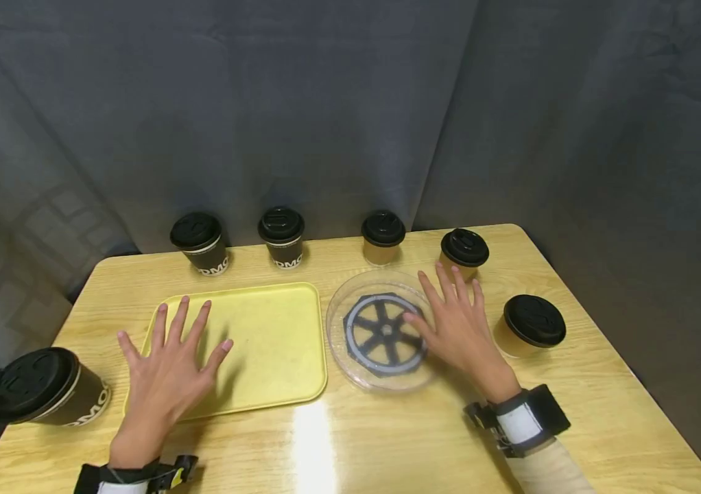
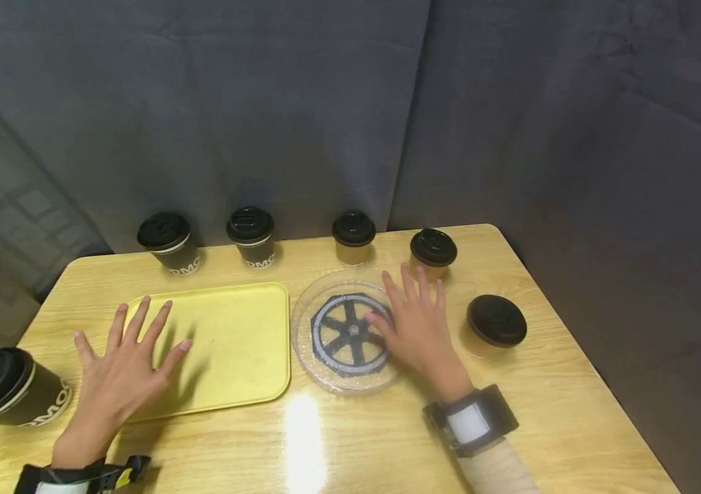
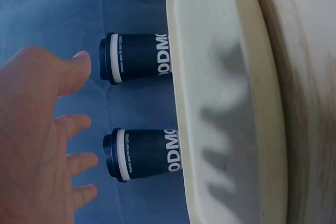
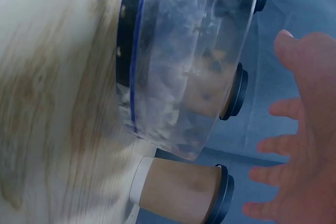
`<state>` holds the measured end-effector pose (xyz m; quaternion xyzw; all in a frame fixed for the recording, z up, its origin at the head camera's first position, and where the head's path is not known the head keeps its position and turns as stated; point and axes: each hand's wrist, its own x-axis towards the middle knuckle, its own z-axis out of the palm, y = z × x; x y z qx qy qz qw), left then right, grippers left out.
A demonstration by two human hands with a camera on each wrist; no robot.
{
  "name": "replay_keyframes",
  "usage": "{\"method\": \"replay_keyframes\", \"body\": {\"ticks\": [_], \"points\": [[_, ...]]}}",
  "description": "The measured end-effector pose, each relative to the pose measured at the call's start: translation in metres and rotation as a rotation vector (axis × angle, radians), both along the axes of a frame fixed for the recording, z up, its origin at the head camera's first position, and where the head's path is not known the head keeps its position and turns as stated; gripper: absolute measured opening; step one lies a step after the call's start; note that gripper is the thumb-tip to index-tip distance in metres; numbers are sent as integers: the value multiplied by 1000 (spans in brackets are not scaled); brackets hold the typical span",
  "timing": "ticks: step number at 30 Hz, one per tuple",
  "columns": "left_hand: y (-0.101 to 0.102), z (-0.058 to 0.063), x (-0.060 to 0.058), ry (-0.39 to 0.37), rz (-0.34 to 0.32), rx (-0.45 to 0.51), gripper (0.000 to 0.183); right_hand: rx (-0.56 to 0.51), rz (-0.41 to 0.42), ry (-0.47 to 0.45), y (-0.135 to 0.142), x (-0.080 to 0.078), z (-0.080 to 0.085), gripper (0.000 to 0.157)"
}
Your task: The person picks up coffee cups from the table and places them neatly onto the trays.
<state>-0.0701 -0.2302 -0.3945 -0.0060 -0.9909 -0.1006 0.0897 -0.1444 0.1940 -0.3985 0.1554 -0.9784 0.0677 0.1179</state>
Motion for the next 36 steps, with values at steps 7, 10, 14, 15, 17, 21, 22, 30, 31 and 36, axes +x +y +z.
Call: {"method": "replay_keyframes", "body": {"ticks": [7, 10, 14, 15, 17, 21, 22, 30, 31, 36], "points": [[-5, 1, 1, -8, 12, 3, 73, -6, 3, -3, -2, -1, -1, 77], [-6, 2, 1, -20, 16, 0, 74, -13, 4, -5, -2, 0, -2, 78], [-10, 4, 0, -40, 27, -7, 75, -19, 11, -3, -4, 0, -4, 79], [-11, 5, 0, -44, 31, -6, 75, -20, 15, 0, -4, 0, -4, 79], [-13, 6, 1, -46, 40, -3, 75, -19, 22, 7, -5, -1, -4, 79], [-17, 6, 0, -37, 50, 4, 74, -16, 32, 25, -8, -1, -5, 79], [-18, 7, 0, -35, 51, 4, 74, -15, 32, 25, -8, -1, -4, 80], [-24, 11, 2, -34, 65, 10, 74, -15, 35, 15, -11, 2, 1, 78], [-25, 12, 2, -35, 67, 13, 74, -14, 35, 16, -11, 2, 1, 78], [-30, 14, 2, -37, 75, 24, 75, -16, 36, -4, -13, 3, 3, 78]]}}
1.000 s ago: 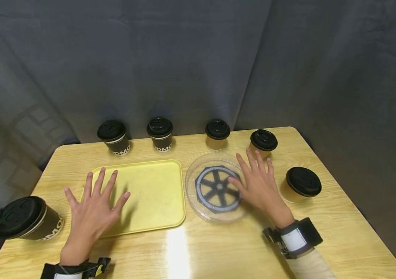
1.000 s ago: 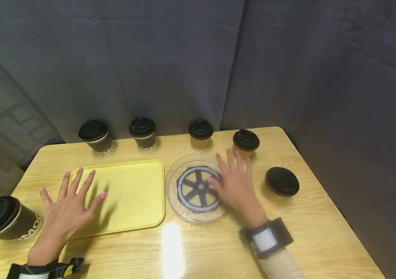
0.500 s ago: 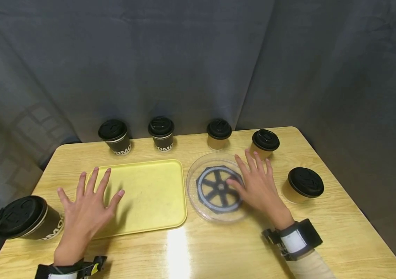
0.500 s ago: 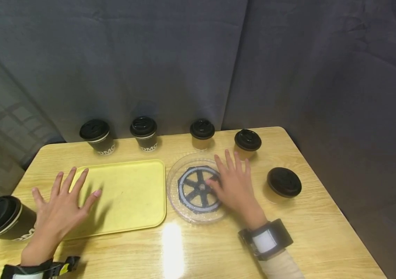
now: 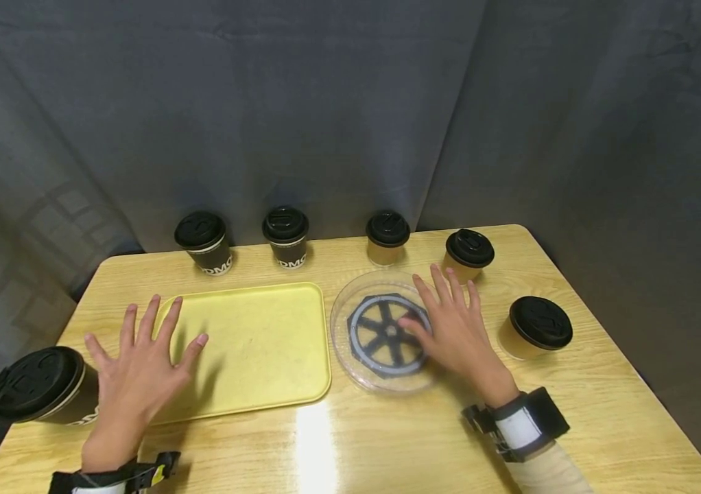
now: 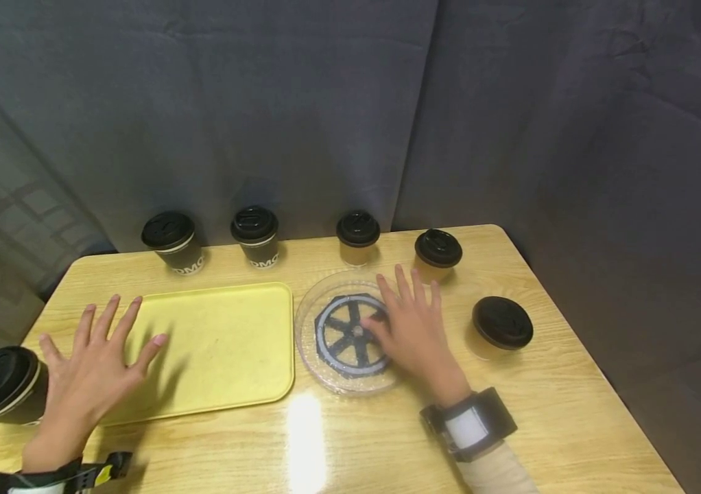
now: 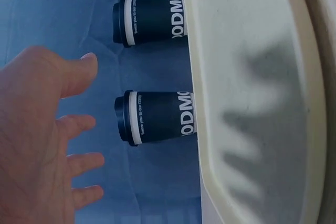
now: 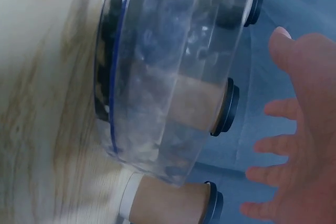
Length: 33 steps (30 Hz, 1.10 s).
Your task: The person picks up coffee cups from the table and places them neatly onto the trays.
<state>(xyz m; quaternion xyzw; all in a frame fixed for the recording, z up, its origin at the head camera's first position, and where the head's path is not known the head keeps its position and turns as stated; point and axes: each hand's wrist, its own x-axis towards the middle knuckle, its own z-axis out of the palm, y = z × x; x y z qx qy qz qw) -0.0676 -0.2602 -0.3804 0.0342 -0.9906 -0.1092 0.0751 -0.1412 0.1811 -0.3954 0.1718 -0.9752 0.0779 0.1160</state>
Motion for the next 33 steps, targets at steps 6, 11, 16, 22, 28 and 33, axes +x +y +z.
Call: {"method": "replay_keyframes", "body": {"ticks": [6, 11, 16, 22, 28, 33], "points": [[-5, 1, 1, -8, 13, -6, 76, -2, 10, -29, -5, 2, -1, 79], [-9, 3, 2, -1, 22, -17, 76, -18, 29, -27, -11, 5, -1, 81], [-14, 4, 3, -3, 34, -16, 75, -2, 41, -39, -19, 7, -1, 79], [-19, 4, 4, -10, 42, -15, 75, -21, 56, -31, -26, 10, -1, 77], [-23, 5, 5, -16, 56, -25, 76, -17, 71, -29, -33, 14, 0, 78], [-25, 7, 7, -6, 59, -24, 75, 4, 84, -22, -39, 16, -1, 78]]}}
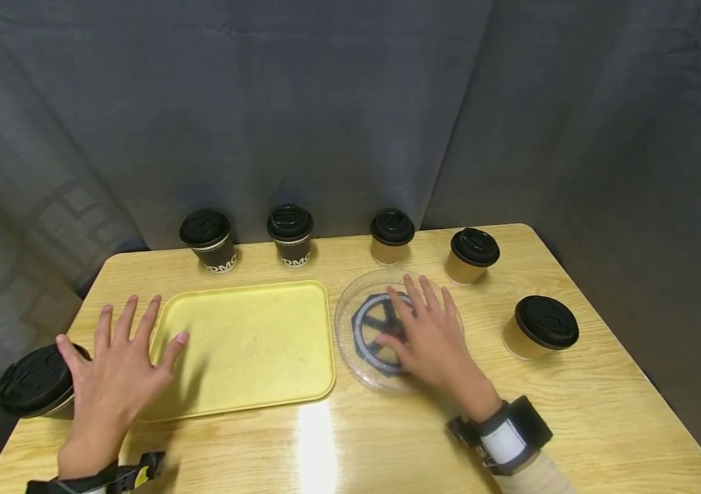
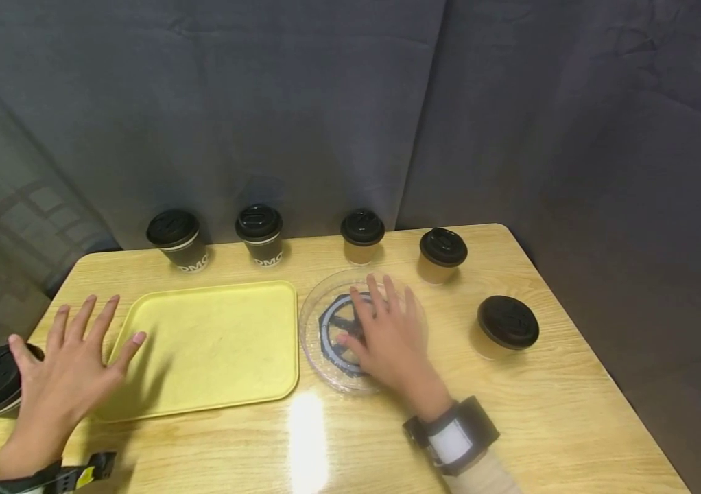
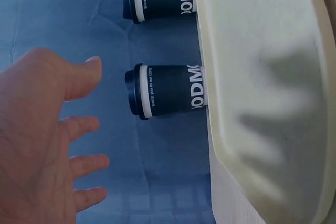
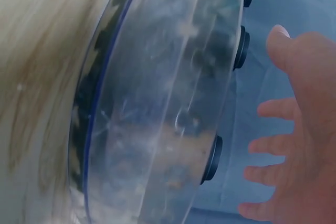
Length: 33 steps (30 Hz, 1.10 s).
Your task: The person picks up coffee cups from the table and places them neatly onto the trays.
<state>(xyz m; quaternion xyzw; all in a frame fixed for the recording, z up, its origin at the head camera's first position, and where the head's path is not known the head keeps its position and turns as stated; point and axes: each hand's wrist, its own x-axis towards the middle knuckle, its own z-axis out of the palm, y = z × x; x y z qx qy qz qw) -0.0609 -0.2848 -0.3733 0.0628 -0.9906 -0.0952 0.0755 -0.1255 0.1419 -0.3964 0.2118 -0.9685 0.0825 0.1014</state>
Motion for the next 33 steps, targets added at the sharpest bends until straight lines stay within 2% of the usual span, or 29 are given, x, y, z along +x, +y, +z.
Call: {"method": "replay_keyframes", "body": {"ticks": [12, 26, 33], "points": [[-6, 7, 3, 12, 19, -8, 78, -2, 56, 23, -13, 7, 0, 77], [-17, 10, 7, 9, 69, -25, 78, 1, 77, -13, -21, 12, 0, 77], [-24, 10, 10, 28, 84, -31, 78, 16, 109, 12, -29, 14, 1, 77]]}}
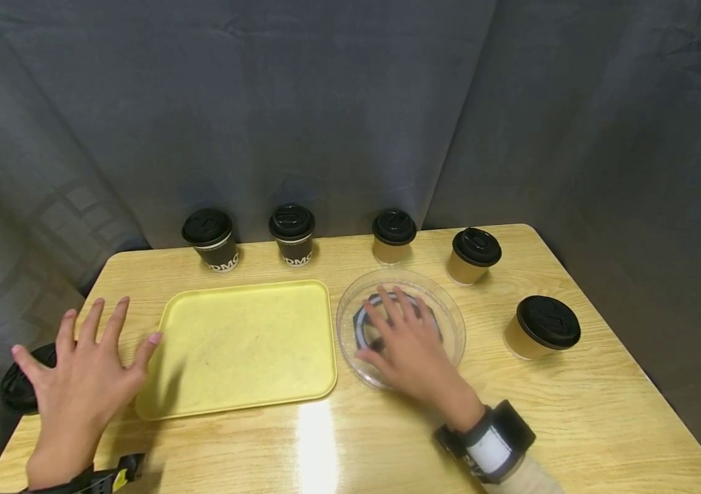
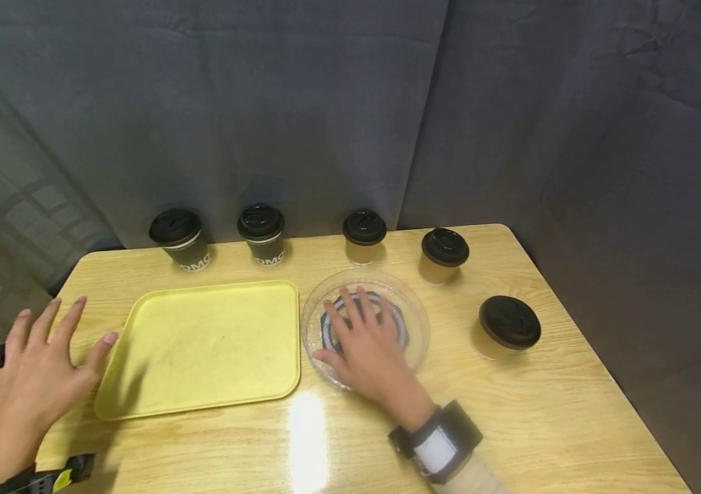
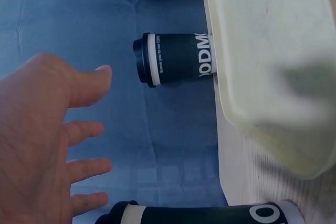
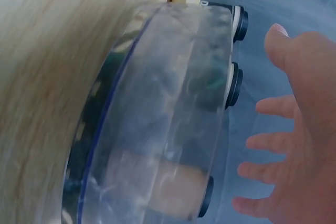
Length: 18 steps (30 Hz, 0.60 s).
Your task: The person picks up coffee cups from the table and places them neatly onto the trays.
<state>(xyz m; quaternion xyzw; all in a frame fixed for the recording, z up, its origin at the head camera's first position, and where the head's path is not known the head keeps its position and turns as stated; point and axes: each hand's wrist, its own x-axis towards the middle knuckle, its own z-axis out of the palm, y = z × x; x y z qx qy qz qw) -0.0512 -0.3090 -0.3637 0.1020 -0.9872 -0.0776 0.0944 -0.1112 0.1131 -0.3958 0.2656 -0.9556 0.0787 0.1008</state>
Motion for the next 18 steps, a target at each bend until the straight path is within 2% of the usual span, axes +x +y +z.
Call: {"method": "replay_keyframes", "body": {"ticks": [10, 18], "points": [[-6, 1, 1, 1, 33, -3, 78, 4, 51, 6, -12, 5, -1, 75], [-12, 2, 7, -1, 51, 11, 80, 17, 107, -3, -24, 9, -3, 76]]}}
